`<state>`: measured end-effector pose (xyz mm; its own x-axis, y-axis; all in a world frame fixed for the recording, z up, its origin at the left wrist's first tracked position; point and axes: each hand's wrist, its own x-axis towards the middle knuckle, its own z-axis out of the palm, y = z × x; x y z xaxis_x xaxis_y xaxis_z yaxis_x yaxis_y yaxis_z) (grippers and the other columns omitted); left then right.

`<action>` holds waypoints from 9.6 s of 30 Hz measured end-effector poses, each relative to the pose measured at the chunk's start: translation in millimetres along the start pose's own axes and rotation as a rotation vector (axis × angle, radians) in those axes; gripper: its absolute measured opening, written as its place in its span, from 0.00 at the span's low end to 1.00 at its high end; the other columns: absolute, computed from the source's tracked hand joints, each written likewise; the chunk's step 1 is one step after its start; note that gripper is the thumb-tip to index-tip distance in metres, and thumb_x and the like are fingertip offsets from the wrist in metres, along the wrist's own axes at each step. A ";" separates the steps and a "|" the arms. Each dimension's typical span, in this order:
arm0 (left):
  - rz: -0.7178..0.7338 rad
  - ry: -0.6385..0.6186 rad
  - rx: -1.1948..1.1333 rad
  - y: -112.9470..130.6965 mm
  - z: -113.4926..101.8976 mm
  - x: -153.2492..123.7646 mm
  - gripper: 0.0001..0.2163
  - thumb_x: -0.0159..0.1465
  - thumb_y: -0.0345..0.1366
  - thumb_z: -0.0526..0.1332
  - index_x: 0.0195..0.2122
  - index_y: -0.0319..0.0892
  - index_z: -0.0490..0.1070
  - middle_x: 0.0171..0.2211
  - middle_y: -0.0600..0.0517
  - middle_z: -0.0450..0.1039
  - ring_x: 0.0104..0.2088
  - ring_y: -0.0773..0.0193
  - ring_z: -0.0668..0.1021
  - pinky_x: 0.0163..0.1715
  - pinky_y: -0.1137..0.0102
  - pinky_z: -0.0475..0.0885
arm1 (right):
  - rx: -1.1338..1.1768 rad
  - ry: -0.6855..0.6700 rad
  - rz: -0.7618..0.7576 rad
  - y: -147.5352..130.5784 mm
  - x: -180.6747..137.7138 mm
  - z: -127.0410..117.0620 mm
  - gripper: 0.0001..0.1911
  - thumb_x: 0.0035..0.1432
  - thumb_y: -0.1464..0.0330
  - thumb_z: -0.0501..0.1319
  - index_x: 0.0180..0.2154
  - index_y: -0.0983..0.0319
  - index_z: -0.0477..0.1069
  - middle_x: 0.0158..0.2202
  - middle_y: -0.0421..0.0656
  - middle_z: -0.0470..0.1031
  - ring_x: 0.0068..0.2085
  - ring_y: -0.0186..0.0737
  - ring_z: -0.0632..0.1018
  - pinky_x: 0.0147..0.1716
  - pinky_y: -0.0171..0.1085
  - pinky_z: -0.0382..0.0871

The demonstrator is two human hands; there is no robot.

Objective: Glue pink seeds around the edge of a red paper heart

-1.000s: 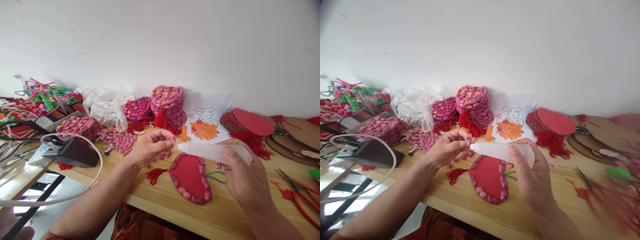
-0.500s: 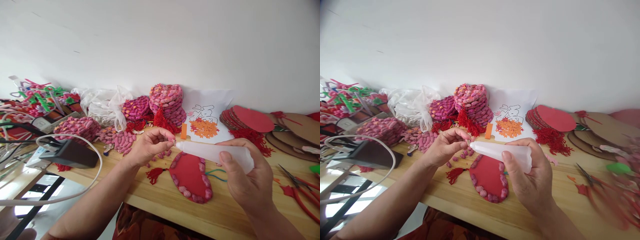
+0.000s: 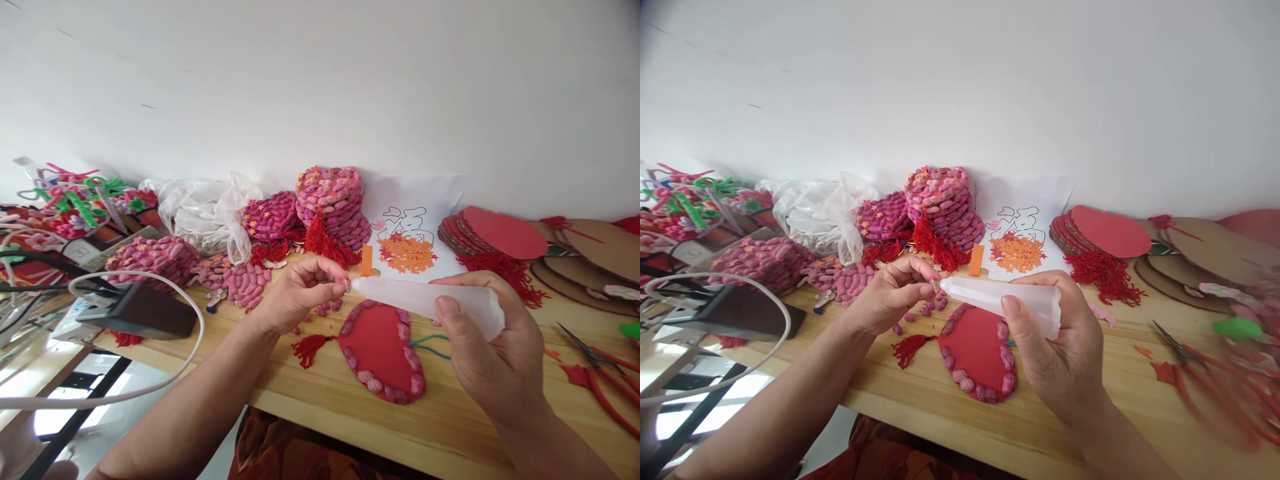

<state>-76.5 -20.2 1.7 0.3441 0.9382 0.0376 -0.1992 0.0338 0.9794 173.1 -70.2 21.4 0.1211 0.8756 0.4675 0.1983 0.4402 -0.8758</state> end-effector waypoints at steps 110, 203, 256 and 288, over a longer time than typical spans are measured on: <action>-0.120 0.022 -0.040 6.0 6.5 1.2 0.15 0.55 0.38 0.77 0.35 0.38 0.73 0.24 0.54 0.75 0.22 0.72 0.73 0.19 0.78 0.64 | -0.021 0.012 0.019 4.2 0.1 0.1 0.09 0.65 0.58 0.66 0.37 0.55 0.74 0.24 0.35 0.71 0.23 0.32 0.70 0.20 0.31 0.63; 0.152 -0.091 1.229 1.9 24.0 -56.2 0.05 0.66 0.27 0.64 0.37 0.42 0.79 0.36 0.51 0.81 0.39 0.60 0.81 0.42 0.67 0.73 | 0.528 -0.006 0.500 7.4 21.7 6.8 0.15 0.58 0.55 0.68 0.27 0.53 0.69 0.21 0.38 0.62 0.22 0.41 0.64 0.21 0.42 0.59; 0.256 -0.105 1.214 -8.6 20.1 -59.3 0.04 0.68 0.27 0.64 0.40 0.42 0.77 0.37 0.52 0.80 0.40 0.63 0.80 0.43 0.70 0.72 | 0.610 0.045 0.526 3.7 20.8 8.6 0.15 0.52 0.58 0.73 0.26 0.58 0.71 0.19 0.37 0.67 0.20 0.36 0.68 0.18 0.36 0.64; 0.066 0.039 1.270 1.0 28.8 -60.1 0.02 0.64 0.34 0.68 0.35 0.42 0.78 0.31 0.54 0.79 0.31 0.64 0.77 0.33 0.69 0.68 | 0.581 0.061 0.540 2.9 20.5 9.3 0.15 0.52 0.58 0.72 0.26 0.58 0.69 0.20 0.37 0.64 0.22 0.37 0.66 0.22 0.38 0.61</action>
<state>-70.9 -86.4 6.1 0.3356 0.9357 0.1092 0.8080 -0.3455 0.4773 167.1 -49.1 27.2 0.1120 0.9925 -0.0482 -0.4399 0.0060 -0.8980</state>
